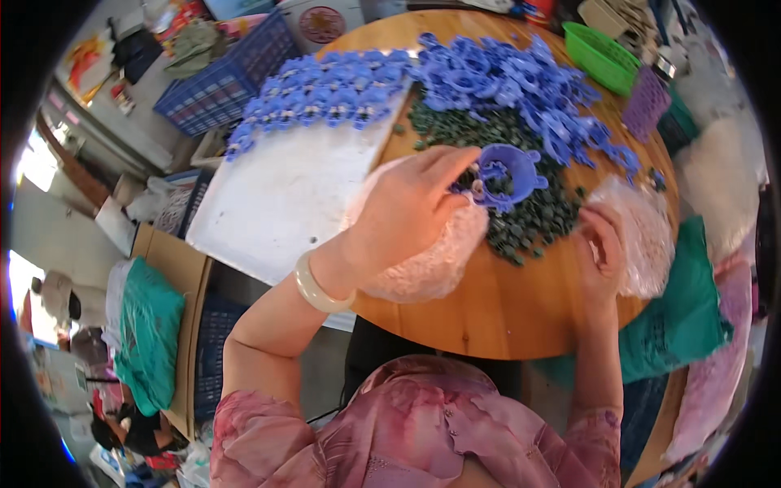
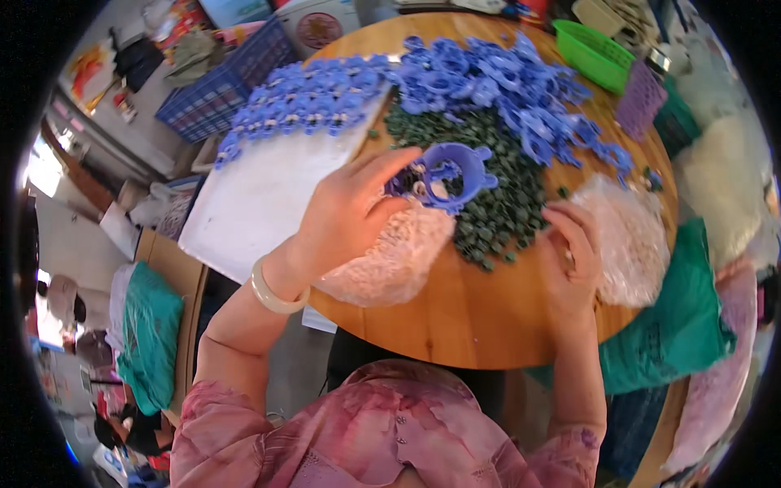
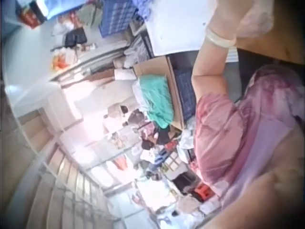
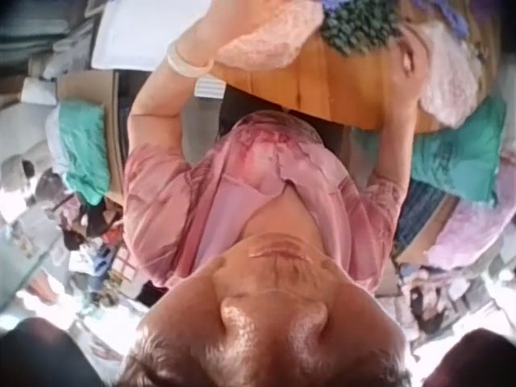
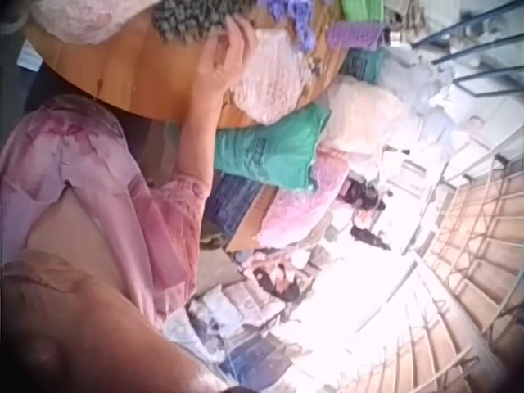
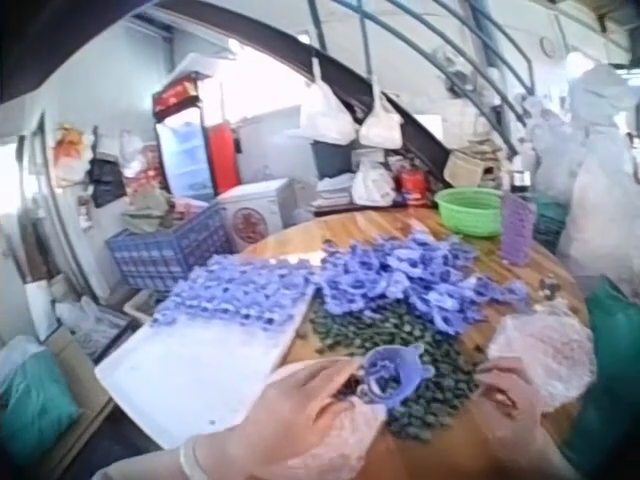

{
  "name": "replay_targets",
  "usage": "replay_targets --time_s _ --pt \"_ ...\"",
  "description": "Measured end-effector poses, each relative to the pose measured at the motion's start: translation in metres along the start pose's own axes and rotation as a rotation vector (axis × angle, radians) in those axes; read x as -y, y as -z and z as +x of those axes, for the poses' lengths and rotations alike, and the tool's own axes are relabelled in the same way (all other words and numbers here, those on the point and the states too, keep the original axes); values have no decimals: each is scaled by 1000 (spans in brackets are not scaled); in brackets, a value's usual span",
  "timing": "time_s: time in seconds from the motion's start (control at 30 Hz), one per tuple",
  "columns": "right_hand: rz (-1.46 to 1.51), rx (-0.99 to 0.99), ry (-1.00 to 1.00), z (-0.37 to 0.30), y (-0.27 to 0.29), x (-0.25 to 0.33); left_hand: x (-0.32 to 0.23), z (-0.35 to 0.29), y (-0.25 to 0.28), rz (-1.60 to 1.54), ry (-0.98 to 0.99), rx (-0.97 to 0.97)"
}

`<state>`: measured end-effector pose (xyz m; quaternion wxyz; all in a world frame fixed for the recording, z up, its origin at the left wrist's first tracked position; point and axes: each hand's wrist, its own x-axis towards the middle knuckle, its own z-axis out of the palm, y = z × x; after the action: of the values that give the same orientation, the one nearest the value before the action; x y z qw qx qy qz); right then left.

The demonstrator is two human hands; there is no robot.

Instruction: Assembling small blue and green plastic toy components at a circular table.

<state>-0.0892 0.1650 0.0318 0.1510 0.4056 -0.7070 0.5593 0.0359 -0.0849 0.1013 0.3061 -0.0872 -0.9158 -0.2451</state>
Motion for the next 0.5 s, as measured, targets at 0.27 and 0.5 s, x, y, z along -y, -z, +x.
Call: replay_targets --time_s 0.27,0.5 --pt "-53 189 -165 -8 -9 -20 102 -43 108 268 388 -369" --pt "-87 268 -207 -4 -15 -20 235 -127 155 644 820 -404"
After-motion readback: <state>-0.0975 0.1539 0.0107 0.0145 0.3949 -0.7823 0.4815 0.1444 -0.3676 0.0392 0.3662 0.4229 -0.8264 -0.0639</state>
